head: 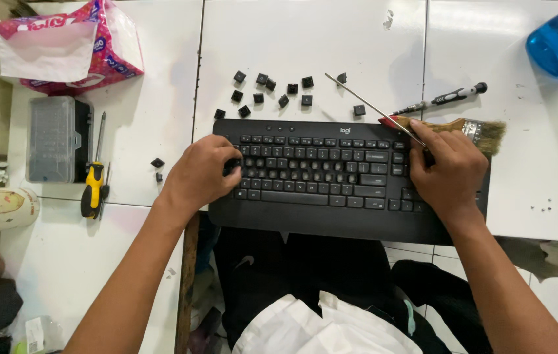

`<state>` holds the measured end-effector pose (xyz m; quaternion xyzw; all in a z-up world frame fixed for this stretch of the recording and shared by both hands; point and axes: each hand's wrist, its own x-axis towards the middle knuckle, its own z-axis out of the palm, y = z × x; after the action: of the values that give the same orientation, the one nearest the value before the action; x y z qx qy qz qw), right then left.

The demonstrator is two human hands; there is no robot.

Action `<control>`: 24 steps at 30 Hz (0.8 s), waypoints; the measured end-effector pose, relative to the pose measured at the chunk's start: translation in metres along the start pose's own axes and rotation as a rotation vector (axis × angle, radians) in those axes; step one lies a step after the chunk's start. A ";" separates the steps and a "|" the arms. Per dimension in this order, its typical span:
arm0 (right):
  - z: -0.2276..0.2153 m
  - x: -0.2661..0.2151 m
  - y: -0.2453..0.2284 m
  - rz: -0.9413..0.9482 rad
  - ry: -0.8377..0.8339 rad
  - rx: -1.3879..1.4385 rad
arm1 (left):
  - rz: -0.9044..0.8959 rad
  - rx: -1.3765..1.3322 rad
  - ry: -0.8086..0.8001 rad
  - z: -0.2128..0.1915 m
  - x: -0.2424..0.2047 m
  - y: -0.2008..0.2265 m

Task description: The person removes and replaces individual keycaps on a black Logitech keyboard using fingers and a metal tool. They pick up keycaps from the table, press them into place, and use a screwdriver-like tool to pry or adjust keys.

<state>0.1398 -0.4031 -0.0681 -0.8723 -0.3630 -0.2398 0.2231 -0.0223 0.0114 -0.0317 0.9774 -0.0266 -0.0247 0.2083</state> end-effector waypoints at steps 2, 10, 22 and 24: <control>-0.001 0.004 -0.002 -0.002 0.009 0.002 | 0.030 -0.037 0.057 0.000 0.000 -0.006; -0.004 0.012 -0.005 0.060 -0.027 0.039 | -0.058 -0.213 0.159 -0.006 -0.003 -0.002; -0.001 0.009 0.001 0.040 -0.018 0.039 | -0.038 0.203 -0.070 -0.017 0.007 0.020; 0.000 0.006 -0.001 0.053 -0.001 0.032 | 0.032 0.344 -0.072 -0.007 0.004 0.013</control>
<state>0.1431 -0.3994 -0.0639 -0.8781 -0.3436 -0.2277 0.2431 -0.0182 0.0023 -0.0208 0.9966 -0.0536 -0.0512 0.0373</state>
